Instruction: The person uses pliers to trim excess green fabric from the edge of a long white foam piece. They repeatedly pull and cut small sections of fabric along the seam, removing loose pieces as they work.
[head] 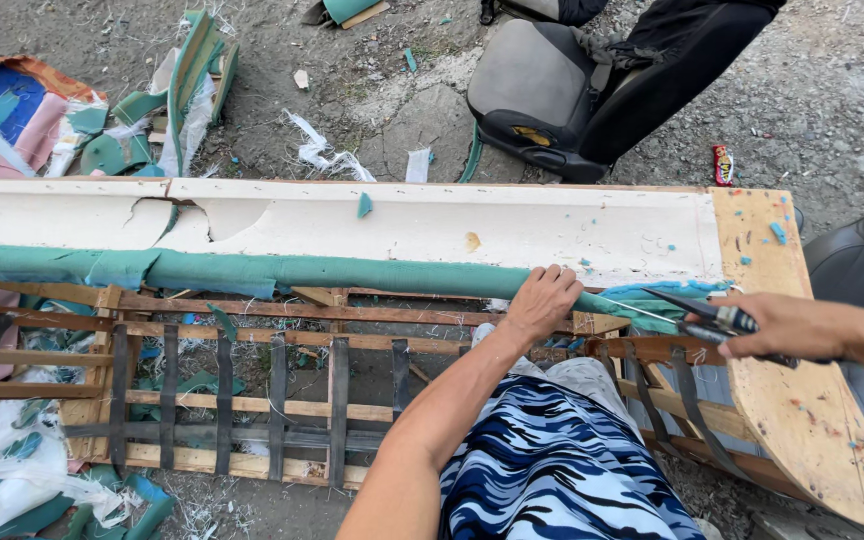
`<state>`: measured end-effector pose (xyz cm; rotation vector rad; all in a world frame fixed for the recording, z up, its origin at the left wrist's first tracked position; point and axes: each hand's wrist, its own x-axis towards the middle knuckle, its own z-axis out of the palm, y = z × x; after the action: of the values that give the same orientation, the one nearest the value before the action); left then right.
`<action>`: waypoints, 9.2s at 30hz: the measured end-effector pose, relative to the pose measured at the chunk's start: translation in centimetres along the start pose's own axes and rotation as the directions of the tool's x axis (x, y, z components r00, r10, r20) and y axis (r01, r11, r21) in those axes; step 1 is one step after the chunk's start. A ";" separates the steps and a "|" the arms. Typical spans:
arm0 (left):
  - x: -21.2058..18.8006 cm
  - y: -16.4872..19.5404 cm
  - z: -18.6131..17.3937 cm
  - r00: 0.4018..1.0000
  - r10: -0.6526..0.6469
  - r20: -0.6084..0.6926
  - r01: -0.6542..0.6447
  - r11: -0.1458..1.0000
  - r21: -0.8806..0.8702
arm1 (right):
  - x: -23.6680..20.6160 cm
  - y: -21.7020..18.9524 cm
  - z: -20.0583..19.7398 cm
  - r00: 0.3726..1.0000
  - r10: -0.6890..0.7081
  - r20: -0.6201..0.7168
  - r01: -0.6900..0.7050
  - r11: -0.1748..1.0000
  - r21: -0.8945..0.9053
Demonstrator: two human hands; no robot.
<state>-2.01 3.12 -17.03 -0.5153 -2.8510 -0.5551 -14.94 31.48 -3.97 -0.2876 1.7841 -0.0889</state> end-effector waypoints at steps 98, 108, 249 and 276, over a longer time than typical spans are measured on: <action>-1.6 -0.4 0.0 0.999 -0.032 -0.032 0.026 0.985 -0.168 | 2.5 -0.3 0.6 0.996 -0.080 0.030 0.056 0.878 0.476; -3.6 1.3 2.6 0.984 -0.150 -0.098 0.148 0.989 -0.027 | 4.2 1.1 9.7 0.969 -0.173 -0.176 0.246 0.619 0.746; -5.1 -1.3 8.2 0.853 -0.521 0.006 0.440 0.713 -0.546 | 11.4 -9.2 9.6 0.829 -0.076 -0.554 -0.069 0.970 -0.235; -2.7 -1.8 3.4 0.873 -0.481 0.081 0.451 0.734 -0.507 | 11.1 -9.7 11.6 0.743 -0.084 -0.664 0.303 0.927 0.221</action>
<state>-0.59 2.12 -21.36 0.1818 -2.7462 -1.4181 -4.58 20.54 -15.09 -0.2227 2.3824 -0.7020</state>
